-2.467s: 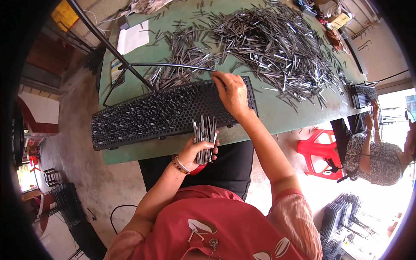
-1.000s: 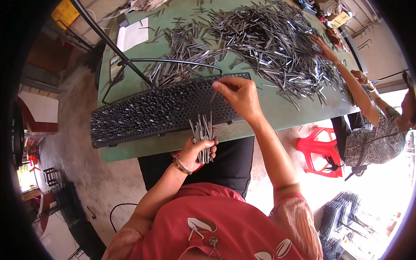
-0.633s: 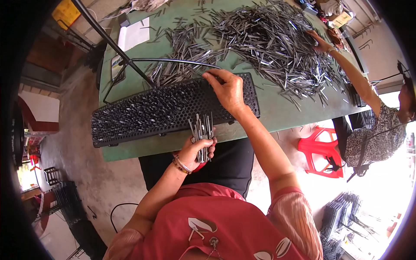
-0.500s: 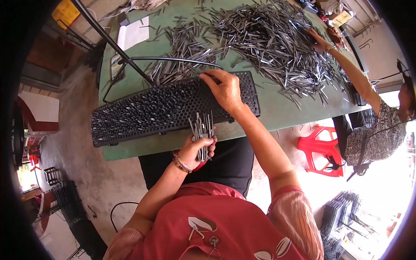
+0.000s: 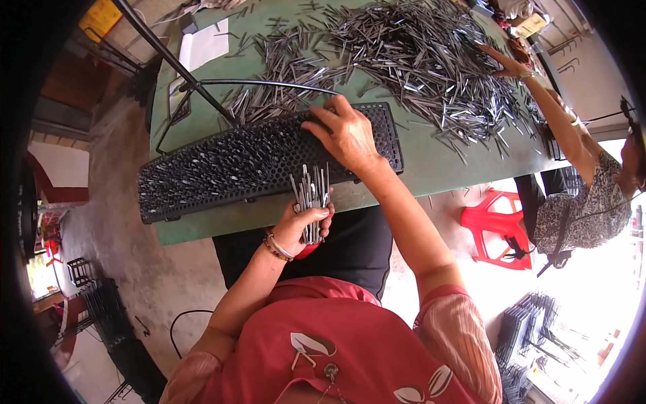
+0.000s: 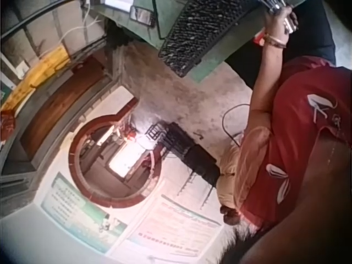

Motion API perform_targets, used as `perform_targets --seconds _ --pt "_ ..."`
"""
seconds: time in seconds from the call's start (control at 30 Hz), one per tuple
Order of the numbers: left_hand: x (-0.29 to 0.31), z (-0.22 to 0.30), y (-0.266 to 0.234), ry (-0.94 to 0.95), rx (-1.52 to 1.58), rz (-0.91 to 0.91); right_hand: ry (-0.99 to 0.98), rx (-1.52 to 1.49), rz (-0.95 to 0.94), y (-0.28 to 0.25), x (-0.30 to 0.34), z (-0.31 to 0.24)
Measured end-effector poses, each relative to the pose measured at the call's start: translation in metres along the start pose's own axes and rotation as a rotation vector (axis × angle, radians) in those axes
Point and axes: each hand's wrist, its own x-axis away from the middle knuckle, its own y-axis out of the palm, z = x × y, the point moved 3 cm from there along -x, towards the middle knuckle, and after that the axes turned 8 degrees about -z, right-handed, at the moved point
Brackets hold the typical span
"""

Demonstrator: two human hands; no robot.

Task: Inserting small metal pins into holes in a plastic tray.

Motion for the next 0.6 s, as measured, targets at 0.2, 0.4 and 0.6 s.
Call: perform_targets --seconds 0.2,0.4,0.6 --pt "0.002 0.004 0.003 0.037 -0.017 0.002 0.448 -0.601 -0.579 -0.017 0.028 0.002" --pt "0.000 -0.001 0.003 0.007 0.010 0.025 0.599 -0.695 -0.459 -0.026 0.031 0.011" --pt "-0.003 -0.006 0.003 -0.041 0.025 0.009 0.339 -0.416 0.024 -0.018 0.005 0.022"
